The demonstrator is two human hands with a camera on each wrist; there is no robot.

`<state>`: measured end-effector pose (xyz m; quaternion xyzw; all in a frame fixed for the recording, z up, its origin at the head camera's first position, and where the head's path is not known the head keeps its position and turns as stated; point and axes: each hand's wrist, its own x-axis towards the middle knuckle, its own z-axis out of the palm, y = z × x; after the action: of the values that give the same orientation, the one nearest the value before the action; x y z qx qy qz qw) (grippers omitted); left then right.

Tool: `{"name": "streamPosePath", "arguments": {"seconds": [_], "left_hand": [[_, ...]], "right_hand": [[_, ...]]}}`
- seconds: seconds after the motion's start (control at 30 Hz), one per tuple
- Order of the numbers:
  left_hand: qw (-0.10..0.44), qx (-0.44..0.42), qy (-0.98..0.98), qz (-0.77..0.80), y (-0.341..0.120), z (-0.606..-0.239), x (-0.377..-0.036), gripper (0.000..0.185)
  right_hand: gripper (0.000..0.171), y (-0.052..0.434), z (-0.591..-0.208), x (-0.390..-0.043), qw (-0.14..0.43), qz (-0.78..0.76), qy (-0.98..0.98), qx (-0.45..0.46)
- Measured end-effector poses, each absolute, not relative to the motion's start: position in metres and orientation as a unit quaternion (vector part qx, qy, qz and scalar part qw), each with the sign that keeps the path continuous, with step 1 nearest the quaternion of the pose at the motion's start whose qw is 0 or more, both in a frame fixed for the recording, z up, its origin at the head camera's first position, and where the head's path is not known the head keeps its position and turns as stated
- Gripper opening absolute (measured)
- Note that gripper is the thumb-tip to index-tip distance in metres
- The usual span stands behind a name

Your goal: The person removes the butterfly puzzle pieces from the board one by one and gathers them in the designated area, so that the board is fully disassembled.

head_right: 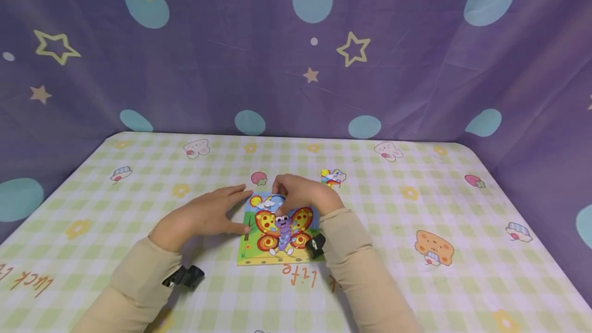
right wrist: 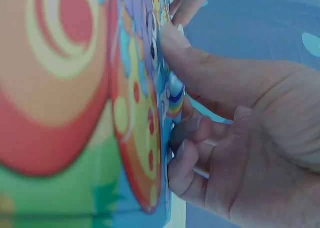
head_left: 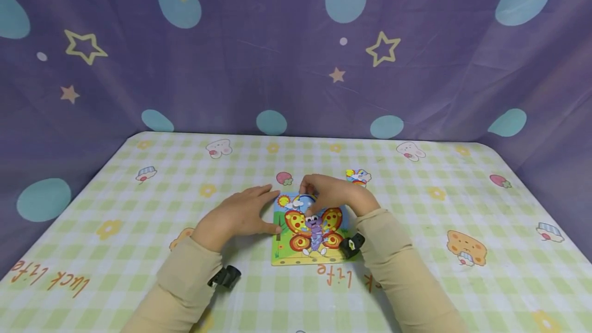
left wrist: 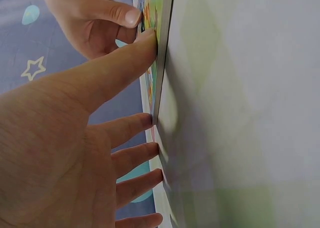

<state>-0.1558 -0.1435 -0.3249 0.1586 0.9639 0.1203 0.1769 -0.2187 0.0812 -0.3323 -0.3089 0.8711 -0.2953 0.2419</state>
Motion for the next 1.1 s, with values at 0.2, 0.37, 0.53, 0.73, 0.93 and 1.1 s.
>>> {"name": "streamPosePath", "arguments": {"seconds": [0.2, 0.37, 0.53, 0.73, 0.93, 1.1], "left_hand": [[0.177, 0.157, 0.964, 0.120, -0.143, -0.325, -0.156, 0.087], [0.177, 0.156, 0.964, 0.119, -0.143, -0.323, -0.155, 0.088], [0.180, 0.152, 0.964, 0.122, -0.143, -0.324, -0.155, 0.087], [0.180, 0.155, 0.963, 0.126, -0.143, -0.324, -0.155, 0.087], [0.178, 0.157, 0.963, 0.125, -0.143, -0.324, -0.154, 0.088], [0.175, 0.160, 0.963, 0.128, -0.143, -0.324, -0.155, 0.088]], "right_hand": [[0.019, 0.089, -0.334, -0.223, 0.240, -0.328, 0.847, -0.341], [0.013, 0.093, -0.335, -0.225, 0.258, -0.360, 0.828, -0.345], [0.013, 0.096, -0.338, -0.227, 0.269, -0.376, 0.824, -0.328], [0.014, 0.100, -0.337, -0.227, 0.264, -0.394, 0.832, -0.287], [0.017, 0.103, -0.331, -0.227, 0.268, -0.395, 0.834, -0.277], [0.018, 0.110, -0.326, -0.228, 0.260, -0.388, 0.840, -0.277]]}}
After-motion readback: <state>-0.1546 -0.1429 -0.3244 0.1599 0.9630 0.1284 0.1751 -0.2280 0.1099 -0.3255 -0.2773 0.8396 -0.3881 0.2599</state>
